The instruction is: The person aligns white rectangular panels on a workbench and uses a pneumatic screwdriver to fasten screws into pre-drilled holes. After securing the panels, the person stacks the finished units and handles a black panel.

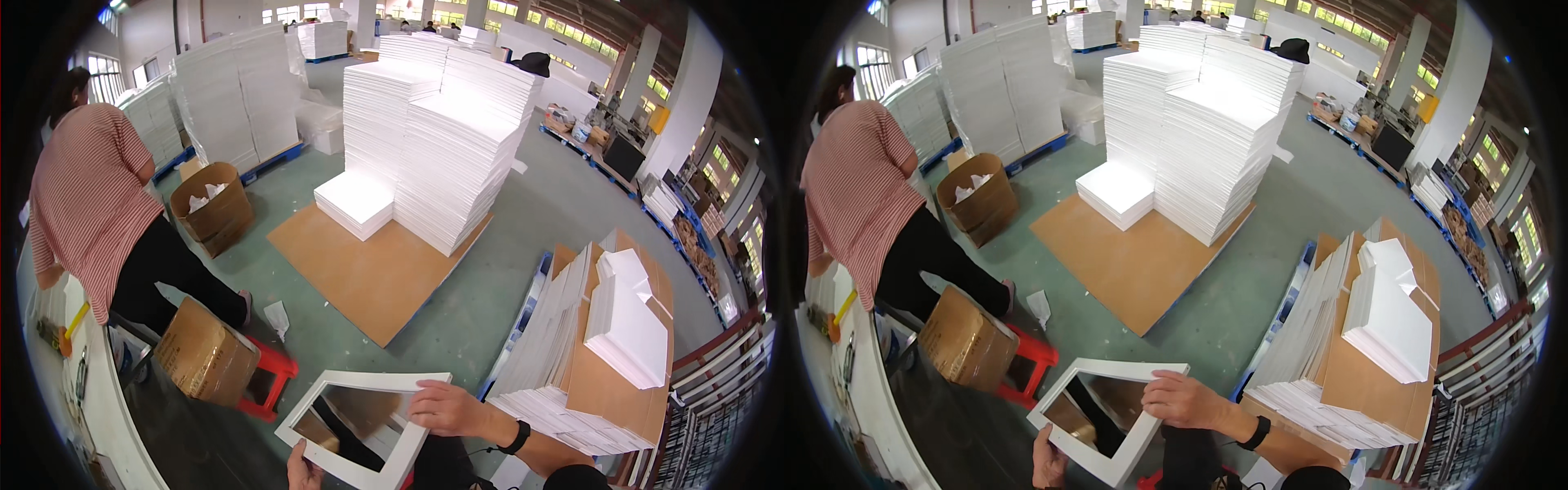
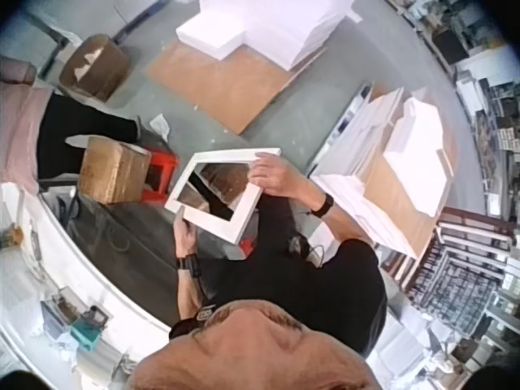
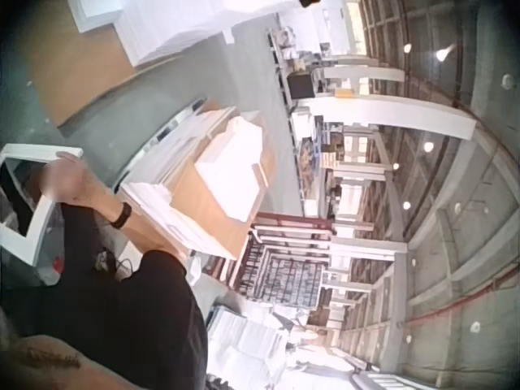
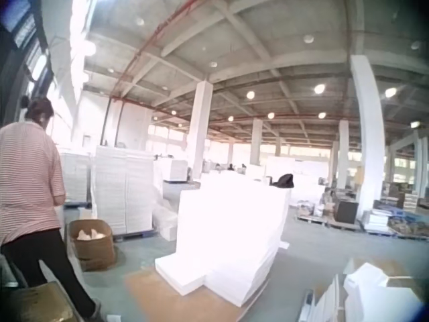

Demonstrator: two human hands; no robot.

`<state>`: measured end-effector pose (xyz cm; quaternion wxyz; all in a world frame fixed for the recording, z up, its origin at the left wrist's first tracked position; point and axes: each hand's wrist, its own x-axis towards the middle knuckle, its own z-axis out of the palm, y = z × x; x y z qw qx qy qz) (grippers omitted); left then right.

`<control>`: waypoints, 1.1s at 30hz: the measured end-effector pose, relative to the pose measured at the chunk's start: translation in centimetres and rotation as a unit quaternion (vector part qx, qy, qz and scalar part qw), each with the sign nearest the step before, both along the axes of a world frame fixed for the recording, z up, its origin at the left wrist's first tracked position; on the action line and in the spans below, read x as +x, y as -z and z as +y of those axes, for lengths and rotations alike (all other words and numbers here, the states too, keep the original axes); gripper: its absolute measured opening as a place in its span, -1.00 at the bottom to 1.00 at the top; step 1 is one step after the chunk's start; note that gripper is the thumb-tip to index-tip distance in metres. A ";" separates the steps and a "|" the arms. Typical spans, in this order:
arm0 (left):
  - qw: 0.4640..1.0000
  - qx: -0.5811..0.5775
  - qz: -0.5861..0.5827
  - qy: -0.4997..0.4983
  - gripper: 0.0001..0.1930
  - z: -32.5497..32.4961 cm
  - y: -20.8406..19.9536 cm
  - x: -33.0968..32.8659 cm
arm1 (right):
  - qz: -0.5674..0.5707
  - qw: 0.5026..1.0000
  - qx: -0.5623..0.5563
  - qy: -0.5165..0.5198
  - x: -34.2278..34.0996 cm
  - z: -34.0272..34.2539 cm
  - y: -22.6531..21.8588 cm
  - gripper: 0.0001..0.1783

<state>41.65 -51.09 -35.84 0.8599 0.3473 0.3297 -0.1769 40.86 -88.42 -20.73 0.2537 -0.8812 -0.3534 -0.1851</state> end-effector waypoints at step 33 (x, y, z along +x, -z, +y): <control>0.883 0.139 -0.325 0.310 -0.63 -72.0 -29.8 63.4 | 0.089 0.504 0.723 0.464 42.0 -53.9 -12.5 -0.45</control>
